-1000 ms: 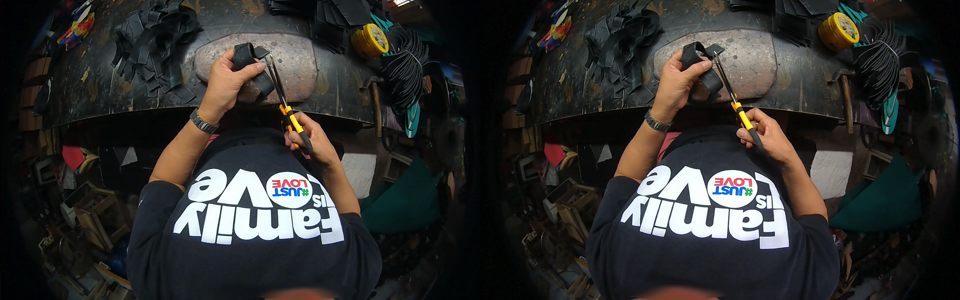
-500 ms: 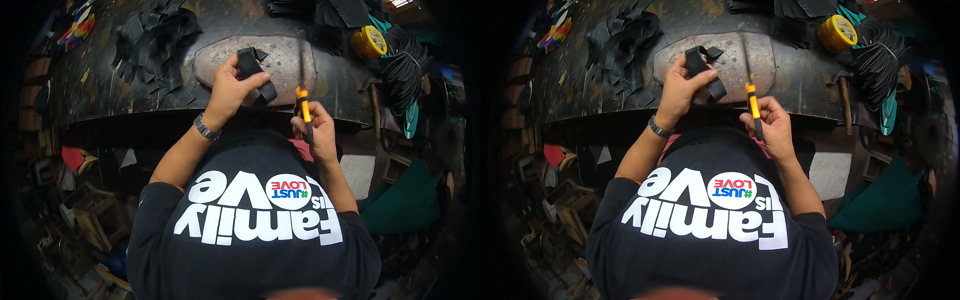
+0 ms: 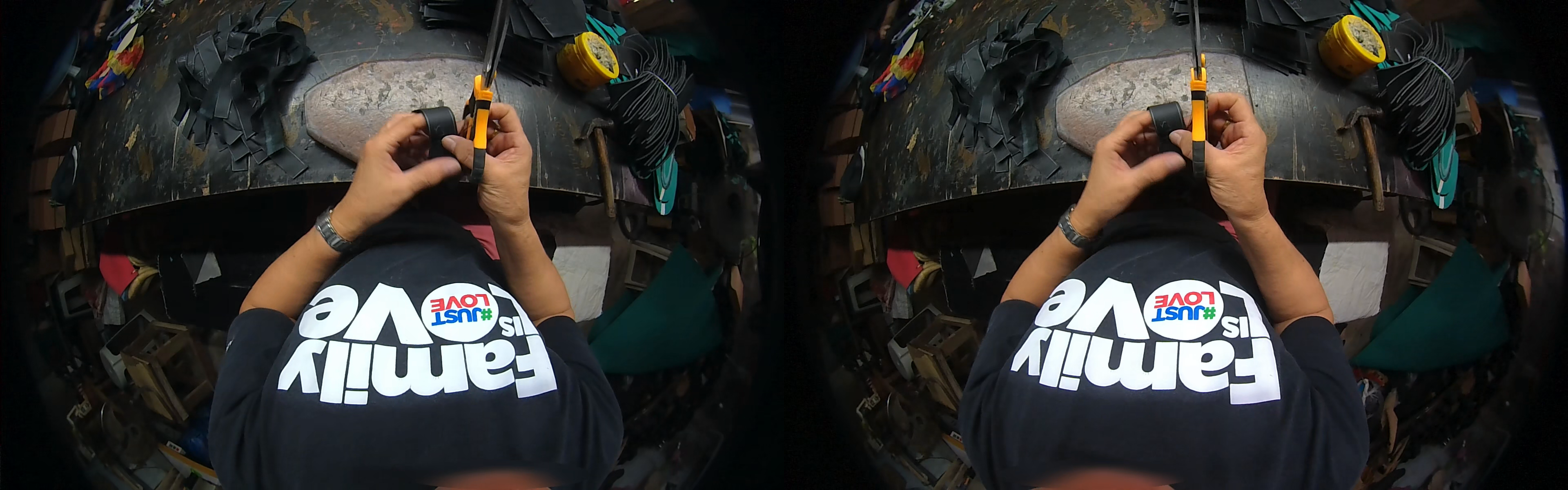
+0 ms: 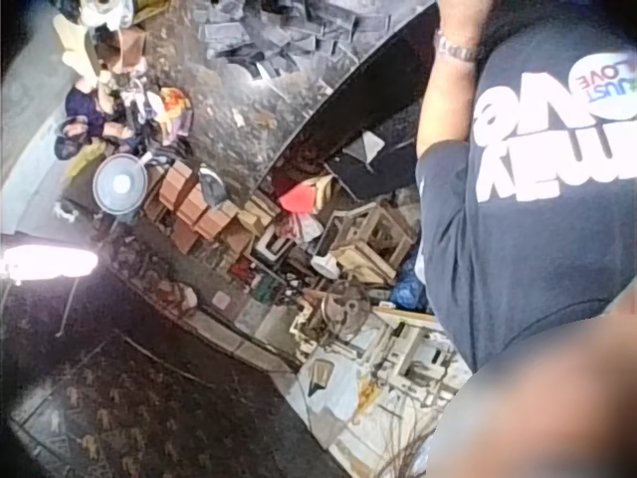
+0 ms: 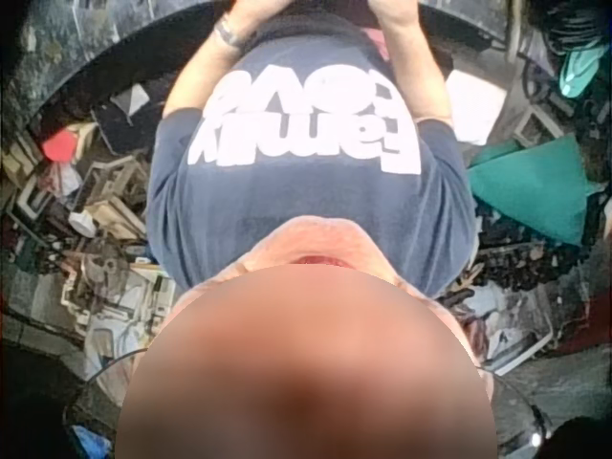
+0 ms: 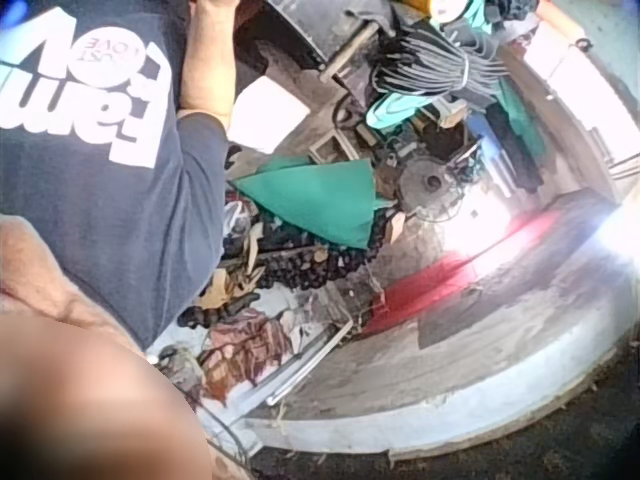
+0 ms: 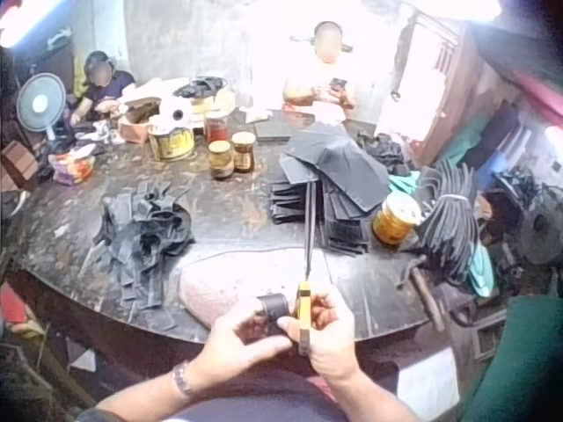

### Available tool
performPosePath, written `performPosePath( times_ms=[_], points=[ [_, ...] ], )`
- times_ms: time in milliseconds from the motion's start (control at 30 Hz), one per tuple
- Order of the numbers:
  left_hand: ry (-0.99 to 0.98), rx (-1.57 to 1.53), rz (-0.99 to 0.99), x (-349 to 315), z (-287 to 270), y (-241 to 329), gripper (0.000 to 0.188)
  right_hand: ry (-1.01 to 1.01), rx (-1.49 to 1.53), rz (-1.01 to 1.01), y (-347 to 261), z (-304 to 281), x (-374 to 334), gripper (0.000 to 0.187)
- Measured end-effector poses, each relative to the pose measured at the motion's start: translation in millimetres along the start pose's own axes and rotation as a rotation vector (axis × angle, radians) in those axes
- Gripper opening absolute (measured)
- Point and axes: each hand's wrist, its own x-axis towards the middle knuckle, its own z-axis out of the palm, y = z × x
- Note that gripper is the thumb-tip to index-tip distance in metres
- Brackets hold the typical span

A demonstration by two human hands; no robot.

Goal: The person uses shears to cut a black rubber strap into multiple small pieces on a workbench. They then reach under the table to retrieve a pouch, open it, and take out a pen. The person marks a piece of the cut rubber with the pen.

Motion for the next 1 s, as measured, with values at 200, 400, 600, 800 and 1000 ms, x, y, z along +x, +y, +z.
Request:
performPosePath(
  times_ms=[200, 400, 600, 800, 1000],
  points=[
    [0.083, -0.240, -0.149, 10.0, -7.3, -0.1, 0.013, 0.076, 0.145, -0.036, 2.8, 3.0, -0.8, 0.036],
    [0.075, -0.248, -0.179, 11.0, -3.4, -4.6, 0.015, 0.092, 0.208, 0.007, 4.8, -4.0, 4.0, 0.039],
    [0.082, -0.274, -0.225, 12.3, -1.5, -9.2, 0.016, 0.088, 0.247, 0.007, 11.1, -3.3, 2.6, 0.038],
    [0.092, -0.288, -0.188, 18.7, -3.8, -15.0, 0.017, 0.148, 0.128, 0.021, 12.3, -9.9, -0.6, 0.035],
    [0.175, -0.243, -0.101, 39.0, -10.9, -14.1, 0.020, -0.060, -0.015, 0.275, -1.3, -33.3, -27.5, 0.029]
  ],
)
